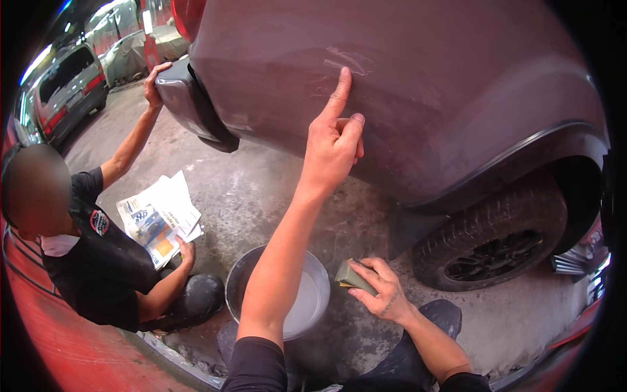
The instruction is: The person wets a sanding block in a bucket of water and sands the rear bumper of a car. They repeatedly dip the block in water and wipe the sanded area with a cloth.
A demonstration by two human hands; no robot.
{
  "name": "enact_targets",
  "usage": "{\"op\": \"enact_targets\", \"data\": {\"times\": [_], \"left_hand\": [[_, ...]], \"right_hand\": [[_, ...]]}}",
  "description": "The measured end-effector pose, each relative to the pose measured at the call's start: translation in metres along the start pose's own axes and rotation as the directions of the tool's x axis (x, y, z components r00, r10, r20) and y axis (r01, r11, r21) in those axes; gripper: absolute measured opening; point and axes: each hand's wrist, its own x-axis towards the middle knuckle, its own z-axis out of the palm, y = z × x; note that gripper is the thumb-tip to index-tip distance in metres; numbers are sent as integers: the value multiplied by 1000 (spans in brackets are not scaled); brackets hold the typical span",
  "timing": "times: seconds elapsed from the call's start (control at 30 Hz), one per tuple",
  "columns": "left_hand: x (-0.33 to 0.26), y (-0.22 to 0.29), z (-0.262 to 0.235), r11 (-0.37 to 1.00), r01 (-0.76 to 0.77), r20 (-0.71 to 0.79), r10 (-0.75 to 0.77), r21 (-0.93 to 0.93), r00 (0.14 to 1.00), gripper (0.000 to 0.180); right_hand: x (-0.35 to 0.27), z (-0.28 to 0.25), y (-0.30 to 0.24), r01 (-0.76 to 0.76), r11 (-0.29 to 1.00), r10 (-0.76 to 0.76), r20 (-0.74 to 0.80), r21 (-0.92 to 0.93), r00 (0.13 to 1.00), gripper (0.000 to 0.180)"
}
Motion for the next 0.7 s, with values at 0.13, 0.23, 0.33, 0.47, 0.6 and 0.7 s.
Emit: {"op": "enact_targets", "data": {"times": [0.13,0.23,0.33,0.47,0.6,0.7], "left_hand": [[6,9,-5,998,-47,-53,45,-38,998,76],[16,17,-5,999,-38,-94,41,28,995,74],[18,3,1,953,-111,-86,140,283,986,72],[5,2,2,997,20,51,-16,-70,999,63],[-20,-12,-13,453,205,237,15,-868,971,52],[-40,-11,-16,103,185,194,77,-977,978,55]], "right_hand": [[-3,2,2,-19,1000,19,-8,6,1000,59],[-2,3,3,-20,999,20,0,28,1000,58],[-2,4,3,-20,999,20,-6,33,1000,58],[-2,3,3,-55,997,55,-6,54,998,58],[1,3,2,-65,993,68,-23,99,997,56],[1,6,1,-76,990,79,-20,117,997,56]]}}
